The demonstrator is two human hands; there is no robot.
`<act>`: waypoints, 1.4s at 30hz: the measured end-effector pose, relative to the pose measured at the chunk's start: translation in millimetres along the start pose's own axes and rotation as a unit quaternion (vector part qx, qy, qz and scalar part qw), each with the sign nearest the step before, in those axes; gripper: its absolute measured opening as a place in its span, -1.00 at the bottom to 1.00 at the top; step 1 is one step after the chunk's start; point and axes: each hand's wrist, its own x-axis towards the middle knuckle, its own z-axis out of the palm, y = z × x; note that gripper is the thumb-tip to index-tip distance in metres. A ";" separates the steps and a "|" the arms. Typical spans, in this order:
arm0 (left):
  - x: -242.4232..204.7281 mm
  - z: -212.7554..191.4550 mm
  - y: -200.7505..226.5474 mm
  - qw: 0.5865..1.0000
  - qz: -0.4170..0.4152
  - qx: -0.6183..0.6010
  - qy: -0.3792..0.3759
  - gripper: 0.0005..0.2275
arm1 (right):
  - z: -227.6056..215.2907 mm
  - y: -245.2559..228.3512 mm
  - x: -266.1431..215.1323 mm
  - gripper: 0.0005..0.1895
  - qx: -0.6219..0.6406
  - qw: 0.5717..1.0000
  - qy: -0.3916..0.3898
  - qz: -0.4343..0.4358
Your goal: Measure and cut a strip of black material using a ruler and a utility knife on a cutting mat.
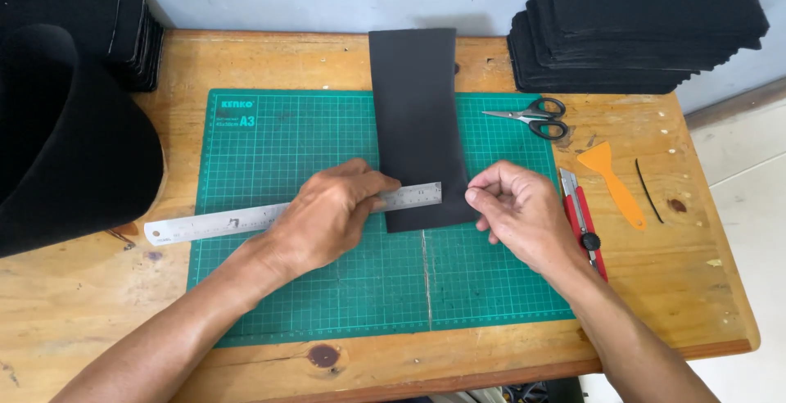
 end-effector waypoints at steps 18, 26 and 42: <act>13.8 28.3 1.6 1.000 0.020 0.004 0.003 -0.81 | -17.7 -1.8 8.5 -0.79 -0.199 0.965 -0.048 -0.164; 10.6 16.6 12.7 0.998 -0.007 -0.055 -0.024 -0.68 | -14.5 0.5 5.3 -0.81 -0.229 0.941 -0.030 -0.246; 9.6 29.3 -15.2 0.998 0.056 0.025 -0.024 -0.73 | -20.3 -3.6 -8.6 -0.84 -0.284 0.921 -0.048 -0.261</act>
